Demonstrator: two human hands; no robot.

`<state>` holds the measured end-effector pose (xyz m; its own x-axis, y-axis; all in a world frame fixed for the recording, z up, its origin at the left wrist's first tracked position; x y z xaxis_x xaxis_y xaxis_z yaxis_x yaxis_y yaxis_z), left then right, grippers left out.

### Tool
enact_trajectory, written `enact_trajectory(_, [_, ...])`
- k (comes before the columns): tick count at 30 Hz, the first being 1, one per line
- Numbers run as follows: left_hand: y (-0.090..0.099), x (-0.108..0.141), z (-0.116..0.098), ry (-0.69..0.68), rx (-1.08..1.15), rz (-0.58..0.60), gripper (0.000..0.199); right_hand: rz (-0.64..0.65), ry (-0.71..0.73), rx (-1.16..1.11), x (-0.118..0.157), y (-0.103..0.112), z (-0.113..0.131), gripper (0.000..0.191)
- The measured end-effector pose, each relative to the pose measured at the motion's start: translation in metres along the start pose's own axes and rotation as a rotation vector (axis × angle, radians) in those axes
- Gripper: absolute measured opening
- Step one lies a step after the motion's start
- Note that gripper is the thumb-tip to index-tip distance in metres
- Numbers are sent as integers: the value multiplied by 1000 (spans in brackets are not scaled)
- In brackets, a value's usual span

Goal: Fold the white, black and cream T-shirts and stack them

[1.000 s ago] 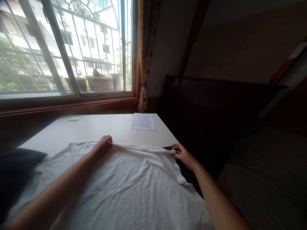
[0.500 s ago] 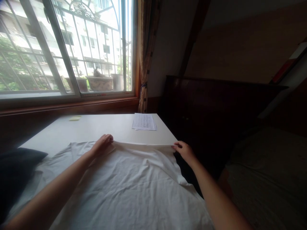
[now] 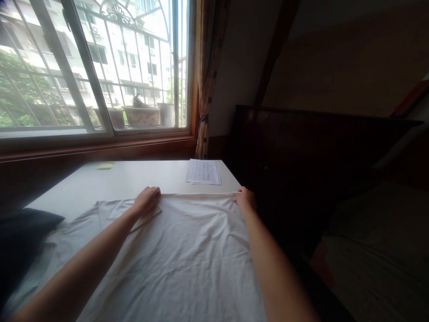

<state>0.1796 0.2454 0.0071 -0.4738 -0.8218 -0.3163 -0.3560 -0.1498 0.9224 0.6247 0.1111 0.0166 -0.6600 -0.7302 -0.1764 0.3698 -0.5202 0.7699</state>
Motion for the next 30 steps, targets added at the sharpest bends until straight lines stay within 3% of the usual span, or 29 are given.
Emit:
enact_trajectory(8, [7,-3,3,61,-46,-91,22,-99,170,90,-1,-25,21,29])
enact_trajectory(12, [-2,-3,-7,-39,-6,-77,31,-46,308,114,13,-37,33,42])
enact_trajectory(17, [-22,9,-37,-226,63,58,37,100,530,146,51,-36,34,35])
enact_trajectory(23, [-25,43,-47,-338,128,178,48,254,600,164,108,1,-17,41])
enact_trajectory(26, [-11,74,-45,-408,185,197,50,252,529,65,125,30,-48,44])
enact_trajectory(30, [22,139,-49,-490,247,236,43,149,353,-142,141,69,-84,45])
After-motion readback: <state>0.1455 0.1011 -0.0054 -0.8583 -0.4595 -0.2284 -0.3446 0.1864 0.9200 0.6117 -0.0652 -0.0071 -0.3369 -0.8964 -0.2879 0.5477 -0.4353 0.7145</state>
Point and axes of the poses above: each hand's wrist, its own x-axis away from the middle knuckle, its own y-axis out of the back of the hand, z = x × y, the point moved 3 cm from there along -x, towards the middle knuckle, and after that the axes turned 1 degree about x, right-handed, at the moved point
